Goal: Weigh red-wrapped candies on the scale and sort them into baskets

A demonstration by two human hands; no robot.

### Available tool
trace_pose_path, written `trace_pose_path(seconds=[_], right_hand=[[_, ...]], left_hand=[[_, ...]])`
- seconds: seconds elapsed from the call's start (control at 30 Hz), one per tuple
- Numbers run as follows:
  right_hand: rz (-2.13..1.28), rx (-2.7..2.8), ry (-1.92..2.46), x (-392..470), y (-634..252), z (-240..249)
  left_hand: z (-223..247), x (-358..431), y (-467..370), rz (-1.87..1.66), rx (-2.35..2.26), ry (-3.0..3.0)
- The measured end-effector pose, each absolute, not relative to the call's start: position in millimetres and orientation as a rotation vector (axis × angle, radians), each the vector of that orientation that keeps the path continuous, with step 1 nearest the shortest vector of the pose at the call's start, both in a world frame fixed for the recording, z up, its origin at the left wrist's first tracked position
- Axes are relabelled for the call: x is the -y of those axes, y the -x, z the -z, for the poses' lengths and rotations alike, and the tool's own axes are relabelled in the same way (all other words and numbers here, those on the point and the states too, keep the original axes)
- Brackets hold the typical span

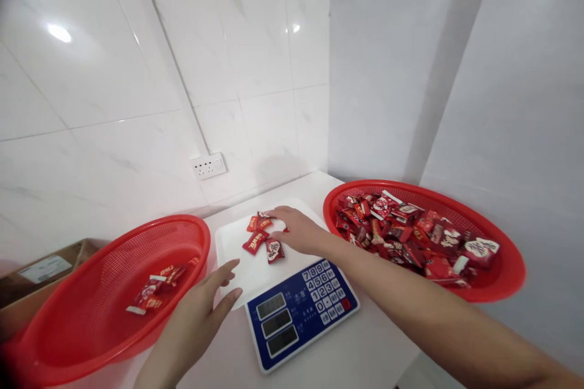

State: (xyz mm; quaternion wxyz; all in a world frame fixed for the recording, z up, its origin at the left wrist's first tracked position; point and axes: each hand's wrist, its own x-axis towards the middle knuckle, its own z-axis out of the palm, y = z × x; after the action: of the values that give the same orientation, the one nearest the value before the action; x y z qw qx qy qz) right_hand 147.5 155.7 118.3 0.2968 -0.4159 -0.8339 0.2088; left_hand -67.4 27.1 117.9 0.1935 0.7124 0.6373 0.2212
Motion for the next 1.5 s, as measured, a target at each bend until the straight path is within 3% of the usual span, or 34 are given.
trace_pose_path(seconds=[0.37, 0.67, 0.97, 1.5], right_hand=[[-0.404, 1.498, 1.341, -49, -226, -56], [-0.009, 1.606, 1.579, -57, -267, -53], [0.061, 1.805, 1.817, -68, -270, -42], [0.036, 1.879, 1.778, -62, -265, -53]], left_hand=[[-124, -27, 72, -1.178, -1.944, -1.79], [-124, -26, 69, -1.147, -1.936, -1.814], [-121, -29, 70, -1.118, -1.94, -1.857], [-118, -37, 75, -1.061, -2.009, -1.803]])
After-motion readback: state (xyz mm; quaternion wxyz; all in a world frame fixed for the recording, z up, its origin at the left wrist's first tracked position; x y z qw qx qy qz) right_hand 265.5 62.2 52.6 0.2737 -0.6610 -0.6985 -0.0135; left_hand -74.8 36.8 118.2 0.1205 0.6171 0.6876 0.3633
